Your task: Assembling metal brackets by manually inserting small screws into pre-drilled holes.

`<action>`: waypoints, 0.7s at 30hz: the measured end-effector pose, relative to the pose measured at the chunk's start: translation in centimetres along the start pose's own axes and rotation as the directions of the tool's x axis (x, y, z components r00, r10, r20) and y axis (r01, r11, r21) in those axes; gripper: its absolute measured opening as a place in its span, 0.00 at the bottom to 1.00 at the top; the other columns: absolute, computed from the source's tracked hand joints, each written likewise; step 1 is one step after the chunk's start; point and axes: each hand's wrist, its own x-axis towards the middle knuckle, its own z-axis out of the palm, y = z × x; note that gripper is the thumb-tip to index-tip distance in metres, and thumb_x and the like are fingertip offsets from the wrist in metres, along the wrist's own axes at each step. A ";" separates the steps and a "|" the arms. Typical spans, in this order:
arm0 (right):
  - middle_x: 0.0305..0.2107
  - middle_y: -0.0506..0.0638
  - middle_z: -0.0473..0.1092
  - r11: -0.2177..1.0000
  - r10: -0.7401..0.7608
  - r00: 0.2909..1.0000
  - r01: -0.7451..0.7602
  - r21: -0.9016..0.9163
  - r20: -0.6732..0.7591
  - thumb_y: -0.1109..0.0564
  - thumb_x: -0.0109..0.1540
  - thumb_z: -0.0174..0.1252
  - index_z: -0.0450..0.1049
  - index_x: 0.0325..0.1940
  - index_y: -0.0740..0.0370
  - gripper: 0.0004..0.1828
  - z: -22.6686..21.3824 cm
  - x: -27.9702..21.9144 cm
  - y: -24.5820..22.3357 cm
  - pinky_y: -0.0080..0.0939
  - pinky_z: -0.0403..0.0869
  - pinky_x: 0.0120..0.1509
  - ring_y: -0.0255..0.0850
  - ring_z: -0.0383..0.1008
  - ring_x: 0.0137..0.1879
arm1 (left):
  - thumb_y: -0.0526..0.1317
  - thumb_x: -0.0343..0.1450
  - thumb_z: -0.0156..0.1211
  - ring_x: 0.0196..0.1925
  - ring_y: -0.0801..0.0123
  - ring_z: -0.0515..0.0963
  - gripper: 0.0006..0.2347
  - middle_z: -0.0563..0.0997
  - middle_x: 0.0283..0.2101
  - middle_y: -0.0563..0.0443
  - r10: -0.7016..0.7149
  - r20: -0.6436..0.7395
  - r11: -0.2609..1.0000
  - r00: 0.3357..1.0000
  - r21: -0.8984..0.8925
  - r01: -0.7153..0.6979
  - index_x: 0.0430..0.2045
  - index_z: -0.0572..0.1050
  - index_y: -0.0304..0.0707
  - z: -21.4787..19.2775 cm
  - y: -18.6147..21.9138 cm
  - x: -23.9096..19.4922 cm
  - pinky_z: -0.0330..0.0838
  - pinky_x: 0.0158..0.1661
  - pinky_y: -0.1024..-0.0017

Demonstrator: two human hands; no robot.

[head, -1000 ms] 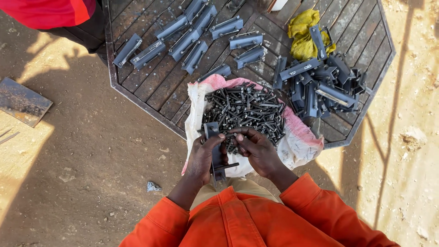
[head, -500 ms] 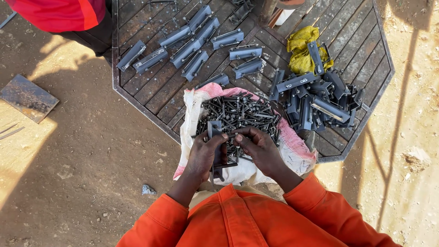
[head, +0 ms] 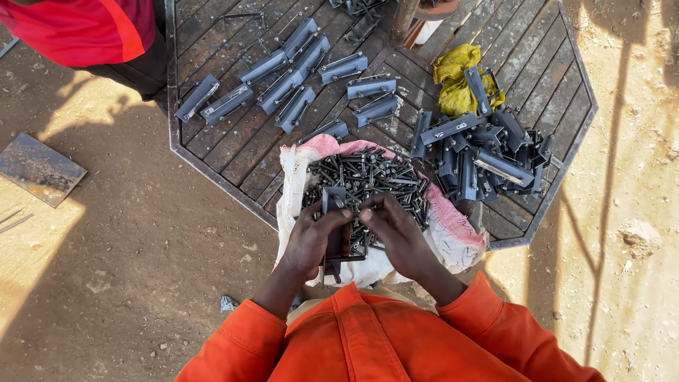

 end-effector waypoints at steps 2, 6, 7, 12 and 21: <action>0.17 0.53 0.66 0.984 -0.126 0.991 0.120 -0.129 -0.038 0.48 0.69 0.53 0.73 0.47 0.64 0.16 0.0 -0.7 1.1 0.40 0.63 0.30 0.41 0.64 0.23 | 0.39 0.65 0.69 0.16 0.54 0.81 0.11 0.76 0.16 0.36 -0.015 0.006 0.999 1.000 -0.032 0.016 0.31 0.77 0.28 0.4 0.7 -0.6 0.80 0.21 0.59; 0.12 0.48 0.59 0.983 0.181 0.982 -0.182 -0.007 -0.059 0.33 0.74 0.40 0.72 0.20 0.59 0.38 0.8 -0.3 2.8 0.40 0.61 0.30 0.36 0.55 0.21 | 0.37 0.63 0.70 0.16 0.53 0.79 0.11 0.75 0.15 0.36 -0.028 0.043 0.998 0.999 -0.055 0.030 0.31 0.76 0.27 0.2 0.9 -0.6 0.79 0.20 0.58; 0.12 0.48 0.59 0.983 0.182 0.981 -0.183 -0.006 -0.063 0.33 0.74 0.40 0.72 0.20 0.59 0.38 1.0 -0.3 2.9 0.40 0.61 0.30 0.36 0.55 0.21 | 0.37 0.63 0.70 0.16 0.53 0.79 0.11 0.75 0.15 0.36 -0.030 0.047 0.998 0.998 -0.054 0.033 0.31 0.76 0.27 0.1 0.9 -0.7 0.79 0.20 0.58; 0.17 0.56 0.68 0.921 -0.254 0.961 0.205 -0.332 -0.111 0.52 0.68 0.57 0.69 0.53 0.62 0.14 0.8 -1.5 0.2 0.44 0.65 0.27 0.45 0.65 0.17 | 0.40 0.68 0.69 0.21 0.54 0.82 0.23 0.78 0.20 0.36 -0.004 0.094 0.998 0.996 -0.057 0.009 0.49 0.67 0.19 -0.7 0.7 -0.7 0.79 0.26 0.57; 0.12 0.52 0.64 0.951 -0.227 0.961 0.185 -0.246 -0.158 0.45 0.72 0.45 0.76 0.41 0.63 0.22 1.5 -1.8 1.0 0.41 0.63 0.22 0.39 0.57 0.14 | 0.38 0.68 0.66 0.19 0.55 0.82 0.10 0.78 0.18 0.36 0.024 0.224 0.997 0.974 -0.071 -0.008 0.36 0.80 0.27 -0.9 1.1 -1.3 0.81 0.25 0.58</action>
